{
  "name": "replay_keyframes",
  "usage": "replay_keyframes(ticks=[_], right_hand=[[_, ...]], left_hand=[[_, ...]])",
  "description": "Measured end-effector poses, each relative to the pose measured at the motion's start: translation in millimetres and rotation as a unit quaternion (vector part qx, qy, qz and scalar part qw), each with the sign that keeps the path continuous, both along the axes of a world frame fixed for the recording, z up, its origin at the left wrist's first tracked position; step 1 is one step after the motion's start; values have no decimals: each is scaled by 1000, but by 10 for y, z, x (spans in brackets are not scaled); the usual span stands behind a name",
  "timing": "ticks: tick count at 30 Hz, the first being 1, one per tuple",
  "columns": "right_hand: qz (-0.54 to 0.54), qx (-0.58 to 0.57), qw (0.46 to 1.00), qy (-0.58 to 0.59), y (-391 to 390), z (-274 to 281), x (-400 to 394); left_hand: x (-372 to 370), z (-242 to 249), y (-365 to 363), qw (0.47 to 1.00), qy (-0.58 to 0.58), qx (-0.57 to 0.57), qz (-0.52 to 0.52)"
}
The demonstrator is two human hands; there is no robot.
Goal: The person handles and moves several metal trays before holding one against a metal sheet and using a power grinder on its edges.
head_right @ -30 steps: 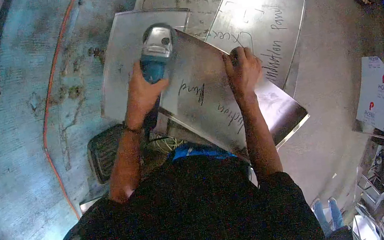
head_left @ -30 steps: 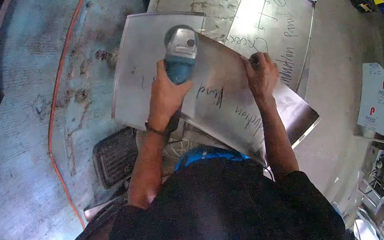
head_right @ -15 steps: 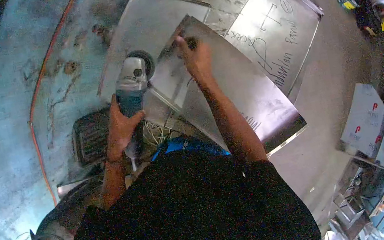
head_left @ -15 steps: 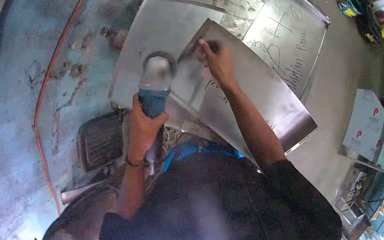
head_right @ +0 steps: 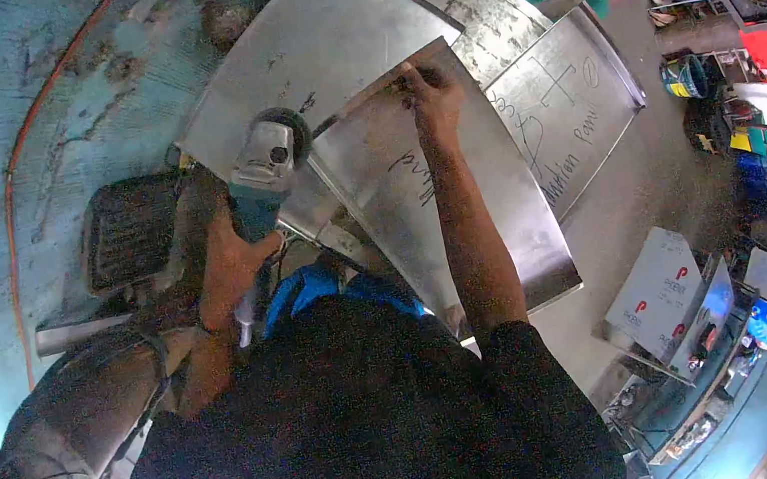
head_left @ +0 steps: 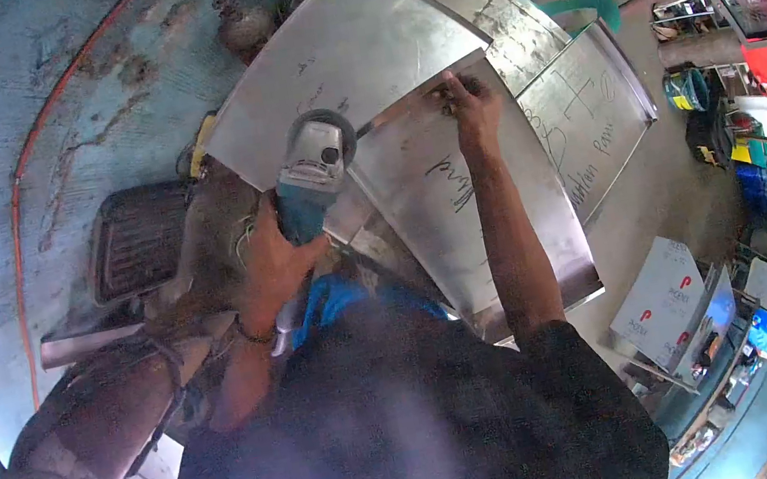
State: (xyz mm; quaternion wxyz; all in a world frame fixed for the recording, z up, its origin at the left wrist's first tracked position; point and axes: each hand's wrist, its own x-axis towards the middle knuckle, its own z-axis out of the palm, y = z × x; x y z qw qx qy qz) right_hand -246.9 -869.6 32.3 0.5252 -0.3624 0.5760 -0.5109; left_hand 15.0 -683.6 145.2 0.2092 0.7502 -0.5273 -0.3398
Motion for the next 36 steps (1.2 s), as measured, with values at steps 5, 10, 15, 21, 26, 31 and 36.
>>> replay_keyframes(ticks=[5, 10, 15, 21, 26, 31, 36], right_hand=[[39, 1, 999, 23, 85, 21, 34], [94, 37, 993, 54, 182, 6, 106], [113, 55, 992, 16, 273, 98, 180], [144, 58, 987, 44, 240, 7, 366], [155, 25, 987, 27, 316, 25, 361], [158, 72, 985, 20, 364, 70, 430], [134, 55, 989, -8, 472, 12, 495]], left_hand=[[82, -60, 4, 999, 31, 8, -3], [123, -151, 40, 1000, 24, -6, -1], [178, -51, 46, 996, 60, 59, 11], [278, -149, 60, 997, 25, 72, 3], [253, -92, 104, 999, 19, 44, 18], [295, -243, 129, 999, 50, -2, -3], [259, -200, 153, 1000, 6, 29, 1]])
